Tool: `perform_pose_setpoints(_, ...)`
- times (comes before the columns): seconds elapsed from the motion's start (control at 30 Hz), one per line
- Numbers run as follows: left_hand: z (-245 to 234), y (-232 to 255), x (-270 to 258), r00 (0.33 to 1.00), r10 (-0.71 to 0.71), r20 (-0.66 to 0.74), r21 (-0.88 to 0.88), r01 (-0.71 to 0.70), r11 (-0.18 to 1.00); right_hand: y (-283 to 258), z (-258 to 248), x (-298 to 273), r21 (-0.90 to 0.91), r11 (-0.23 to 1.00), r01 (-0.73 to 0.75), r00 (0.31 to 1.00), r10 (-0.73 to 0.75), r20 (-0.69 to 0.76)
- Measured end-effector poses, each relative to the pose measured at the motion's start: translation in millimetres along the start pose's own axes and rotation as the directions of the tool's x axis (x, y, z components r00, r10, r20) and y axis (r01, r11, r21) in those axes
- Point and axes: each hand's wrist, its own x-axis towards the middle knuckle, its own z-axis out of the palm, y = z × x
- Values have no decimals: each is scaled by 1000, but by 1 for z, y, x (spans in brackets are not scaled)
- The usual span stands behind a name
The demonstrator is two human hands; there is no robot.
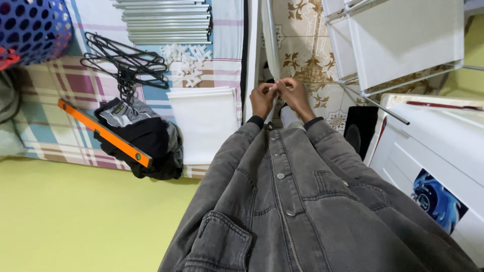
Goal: The person assembles a storage rack by connecting metal poles with plastic joints, sliding the poles through fabric shelf panels, and attaching the assembled tiers to the frame structure.
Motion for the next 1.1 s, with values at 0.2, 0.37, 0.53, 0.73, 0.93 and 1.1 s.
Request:
perform_pose_setpoints(0.2, 19, 3, -4, 995, 93, -39, 40, -91, 995, 6, -19, 7, -76, 997, 13, 1000, -11, 24)
perform_pose_setpoints(0.37, 26, 9, -4, 996, 65, -54, 17, -64, 998, 5, -22, 11, -65, 997, -33, 999, 34, 7)
perform_pose_setpoints(0.53, 31, 7, 2, 999, 24, -43, 31, -23, 999, -2, -24, 13, 14, 993, -119, 993, 119, -12)
perform_pose_setpoints(0.73, 40, -3, 3, 999, 34, -18, -31, -34, 999, -13, -28, 10, -9, 987, -162, 987, 162, -21)
perform_pose_setpoints(0.93, 46, -1, 4, 1000, 12, -3, -60, -12, 998, -20, -34, 15, 24, 965, -260, 965, 261, -27)
perform_pose_setpoints(1.1, 49, -2, 7, 999, 33, -14, 0, -33, 999, -20, -36, 21, 16, 959, -284, 957, 285, -54)
